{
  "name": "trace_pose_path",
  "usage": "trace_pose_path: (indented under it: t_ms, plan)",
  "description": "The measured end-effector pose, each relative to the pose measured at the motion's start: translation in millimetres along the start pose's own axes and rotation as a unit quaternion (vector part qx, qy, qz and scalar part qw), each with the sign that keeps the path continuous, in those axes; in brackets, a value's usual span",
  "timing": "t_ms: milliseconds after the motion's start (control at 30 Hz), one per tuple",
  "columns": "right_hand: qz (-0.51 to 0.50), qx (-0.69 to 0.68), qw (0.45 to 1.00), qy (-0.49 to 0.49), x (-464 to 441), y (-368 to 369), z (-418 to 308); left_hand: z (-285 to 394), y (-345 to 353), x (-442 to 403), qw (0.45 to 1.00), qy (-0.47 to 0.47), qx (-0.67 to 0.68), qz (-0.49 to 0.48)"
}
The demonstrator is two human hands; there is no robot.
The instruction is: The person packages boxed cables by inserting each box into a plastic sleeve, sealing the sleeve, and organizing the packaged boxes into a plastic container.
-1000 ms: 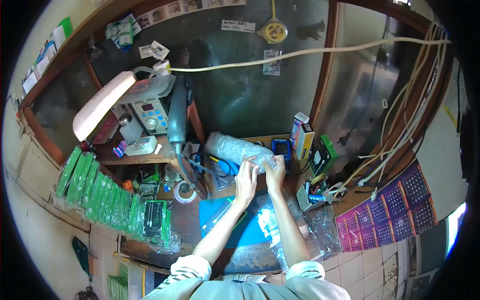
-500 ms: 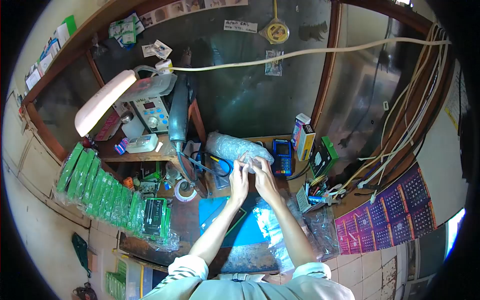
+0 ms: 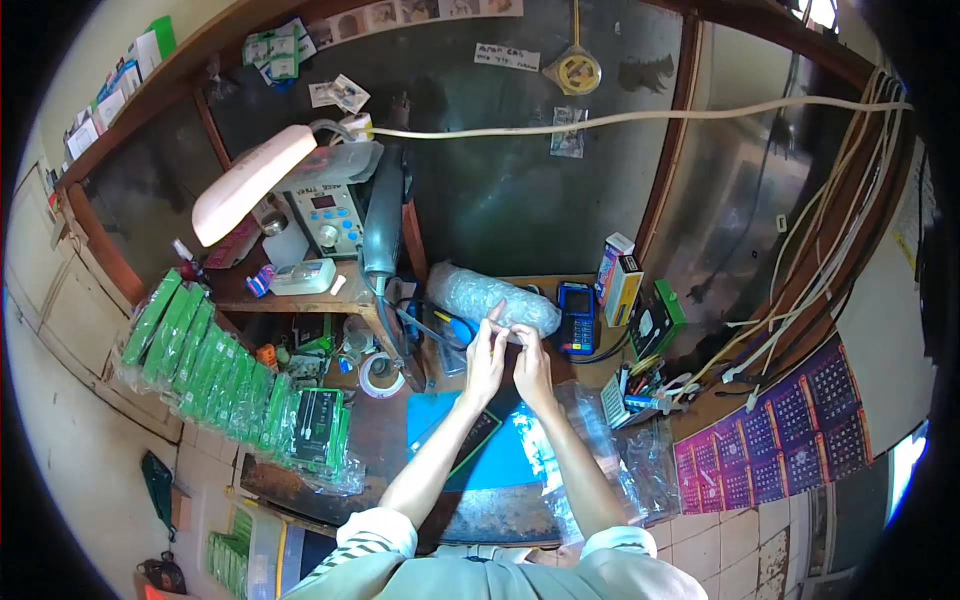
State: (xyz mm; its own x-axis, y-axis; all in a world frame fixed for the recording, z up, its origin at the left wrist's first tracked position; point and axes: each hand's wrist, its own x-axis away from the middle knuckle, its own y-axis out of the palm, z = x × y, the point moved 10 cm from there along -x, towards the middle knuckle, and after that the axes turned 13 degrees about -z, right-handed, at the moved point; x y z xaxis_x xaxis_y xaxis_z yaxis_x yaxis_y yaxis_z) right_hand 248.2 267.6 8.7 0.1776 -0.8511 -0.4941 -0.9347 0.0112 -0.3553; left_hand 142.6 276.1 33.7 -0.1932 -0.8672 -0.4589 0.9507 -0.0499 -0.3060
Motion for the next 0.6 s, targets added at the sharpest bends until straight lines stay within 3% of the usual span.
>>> trace_pose_path:
  t_ms: [67,133,167,267,400,433,467,533,600]
  plan:
    - [-0.004,0.049,0.999,-0.008,-4,-2,-6,-1,5,2,1.000,0.001,-0.008,-0.020]
    - [-0.022,0.206,0.978,-0.008,-10,-1,-19,10,6,1,0.998,0.051,-0.027,-0.009]
    - [-0.039,0.229,0.973,-0.020,-12,6,-3,-1,10,2,0.999,0.009,0.031,-0.027]
    - [-0.042,0.251,0.967,0.005,-14,14,23,-10,15,4,0.998,-0.003,0.057,-0.033]
    - [0.011,0.038,0.999,0.036,8,-11,37,-23,35,4,0.997,-0.011,-0.019,-0.072]
    - [0.009,-0.001,0.999,0.036,16,-17,31,-26,41,6,0.991,-0.076,-0.014,-0.113]
    - [-0.015,0.061,0.997,0.054,26,-25,25,-30,45,6,0.988,-0.082,-0.050,-0.123]
    - [-0.018,0.134,0.985,0.107,49,-54,-2,-8,44,7,0.990,0.016,-0.110,-0.084]
    - [0.012,0.114,0.992,0.048,74,-82,-30,10,39,10,0.986,0.016,-0.146,-0.082]
